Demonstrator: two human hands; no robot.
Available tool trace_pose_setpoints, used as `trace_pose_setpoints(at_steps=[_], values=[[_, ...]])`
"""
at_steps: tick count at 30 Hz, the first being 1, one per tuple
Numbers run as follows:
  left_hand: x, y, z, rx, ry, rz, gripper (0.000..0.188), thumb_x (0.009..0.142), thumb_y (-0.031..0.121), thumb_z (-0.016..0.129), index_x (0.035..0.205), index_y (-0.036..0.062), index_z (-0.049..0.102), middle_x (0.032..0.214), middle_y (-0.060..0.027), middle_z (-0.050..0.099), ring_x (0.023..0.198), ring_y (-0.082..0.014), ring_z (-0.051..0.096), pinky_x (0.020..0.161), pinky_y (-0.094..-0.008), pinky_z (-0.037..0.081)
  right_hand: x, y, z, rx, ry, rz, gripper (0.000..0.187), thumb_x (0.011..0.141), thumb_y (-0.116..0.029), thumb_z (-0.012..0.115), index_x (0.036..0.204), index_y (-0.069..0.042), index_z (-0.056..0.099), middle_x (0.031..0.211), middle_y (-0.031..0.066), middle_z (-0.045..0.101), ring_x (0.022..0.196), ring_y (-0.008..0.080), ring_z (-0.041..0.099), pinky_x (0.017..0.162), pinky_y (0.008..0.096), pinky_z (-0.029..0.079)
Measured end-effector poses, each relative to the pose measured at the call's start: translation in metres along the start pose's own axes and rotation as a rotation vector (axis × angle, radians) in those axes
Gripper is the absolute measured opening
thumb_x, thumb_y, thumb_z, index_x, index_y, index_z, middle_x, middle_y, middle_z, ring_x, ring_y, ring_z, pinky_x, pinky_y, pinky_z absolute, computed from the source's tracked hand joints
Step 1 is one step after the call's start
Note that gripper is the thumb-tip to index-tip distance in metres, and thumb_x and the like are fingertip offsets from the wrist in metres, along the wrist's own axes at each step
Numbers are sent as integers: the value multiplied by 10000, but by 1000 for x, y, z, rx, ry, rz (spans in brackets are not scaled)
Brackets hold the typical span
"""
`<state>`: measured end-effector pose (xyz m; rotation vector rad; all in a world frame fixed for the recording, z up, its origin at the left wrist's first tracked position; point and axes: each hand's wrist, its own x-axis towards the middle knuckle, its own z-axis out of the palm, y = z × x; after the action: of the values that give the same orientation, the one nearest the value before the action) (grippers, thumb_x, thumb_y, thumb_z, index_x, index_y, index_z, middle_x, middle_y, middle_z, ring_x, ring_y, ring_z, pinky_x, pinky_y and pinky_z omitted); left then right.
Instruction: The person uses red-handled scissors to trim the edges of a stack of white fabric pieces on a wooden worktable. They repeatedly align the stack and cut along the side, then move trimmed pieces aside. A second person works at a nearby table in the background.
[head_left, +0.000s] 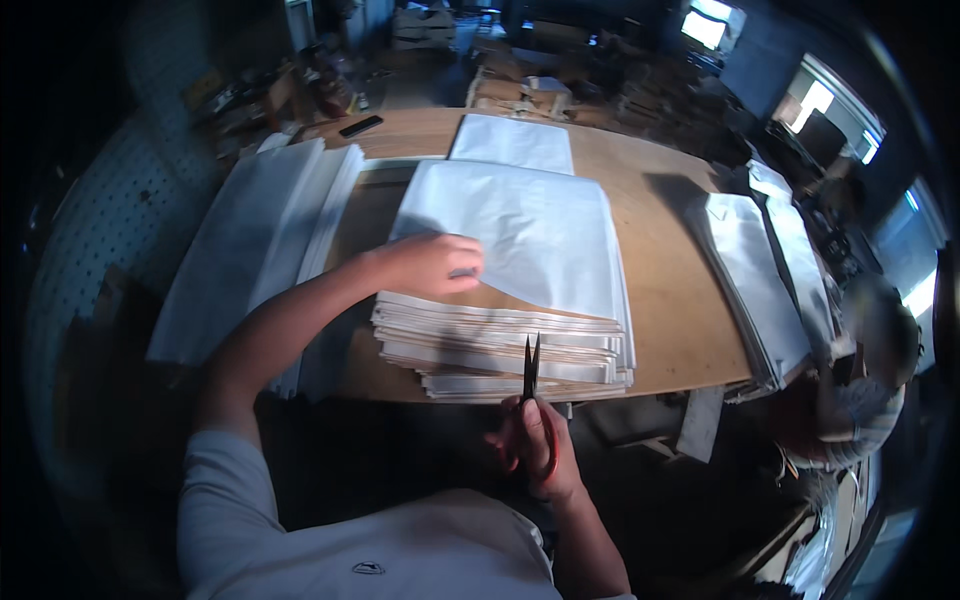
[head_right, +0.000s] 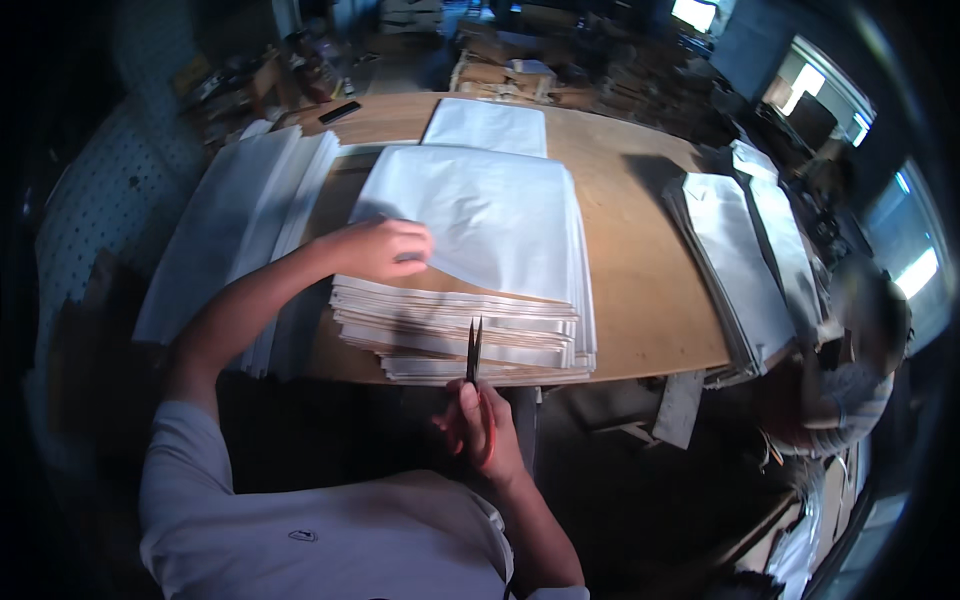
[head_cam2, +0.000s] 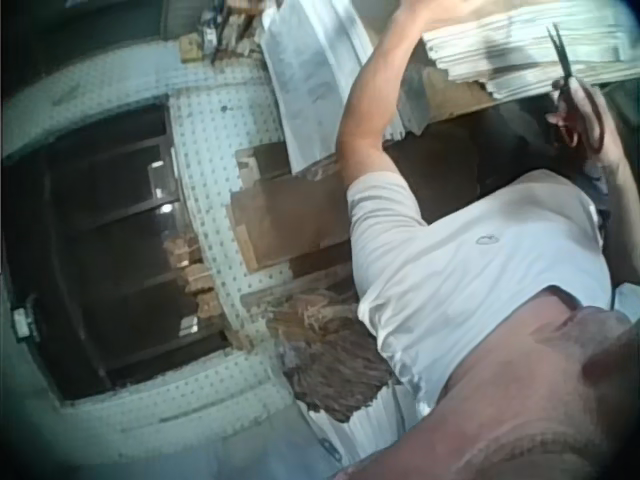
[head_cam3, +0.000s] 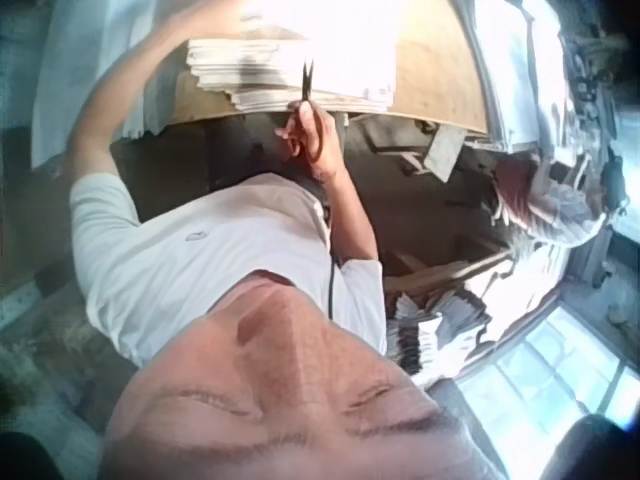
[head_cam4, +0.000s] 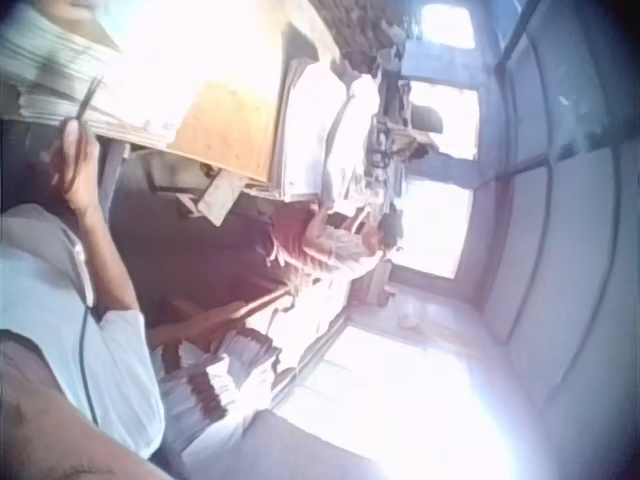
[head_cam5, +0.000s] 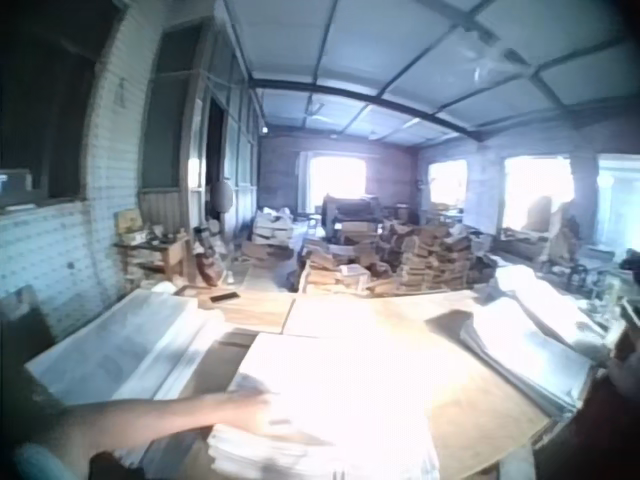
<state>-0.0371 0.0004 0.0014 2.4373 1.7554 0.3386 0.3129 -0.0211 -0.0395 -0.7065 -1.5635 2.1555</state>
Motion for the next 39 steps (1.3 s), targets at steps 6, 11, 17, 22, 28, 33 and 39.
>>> trace_pose_setpoints(at_steps=[6,11,17,22,28,33,39], values=[[-12,24,7,345,427,260,111,830,53,730,800,51,624,817,-44,631,723,-221,665,592,-342,547,23,-23,-43,-110,174,19,723,1018,-627,519,1133,84,577,639,56,542,461,130,511,722,337,589],[-7,29,7,449,506,324,180,798,41,725,738,68,557,782,-33,556,709,-171,623,556,-302,534,35,-29,-64,-163,217,53,716,1012,-647,508,1091,63,557,623,46,524,451,137,525,670,336,587],[-8,26,10,448,503,349,173,803,52,720,740,74,560,787,-33,562,727,-167,628,572,-298,539,49,-37,-71,-160,265,55,684,974,-666,571,993,17,582,570,22,489,391,121,475,634,325,585],[-8,26,12,437,499,340,168,792,49,719,739,71,562,788,-31,563,732,-165,628,572,-295,542,54,-45,-71,-178,266,47,643,976,-641,591,975,2,595,537,3,471,383,115,465,608,326,583],[-11,27,12,417,437,306,105,796,26,737,786,47,634,850,-46,647,772,-184,676,604,-302,560,56,-43,-70,-193,288,48,634,973,-635,601,976,-1,612,533,-4,467,389,106,470,608,336,598],[-12,27,12,417,434,305,106,789,24,738,786,47,634,850,-45,647,770,-187,676,603,-304,560,59,-40,-69,-187,306,34,602,974,-606,627,916,-7,613,564,-16,460,427,84,474,576,316,605],[-10,23,17,387,442,311,102,785,20,738,791,43,638,851,-44,646,770,-194,675,610,-314,564,68,-28,-72,-311,373,22,599,997,-561,618,949,36,619,576,1,484,456,87,506,551,315,602]])
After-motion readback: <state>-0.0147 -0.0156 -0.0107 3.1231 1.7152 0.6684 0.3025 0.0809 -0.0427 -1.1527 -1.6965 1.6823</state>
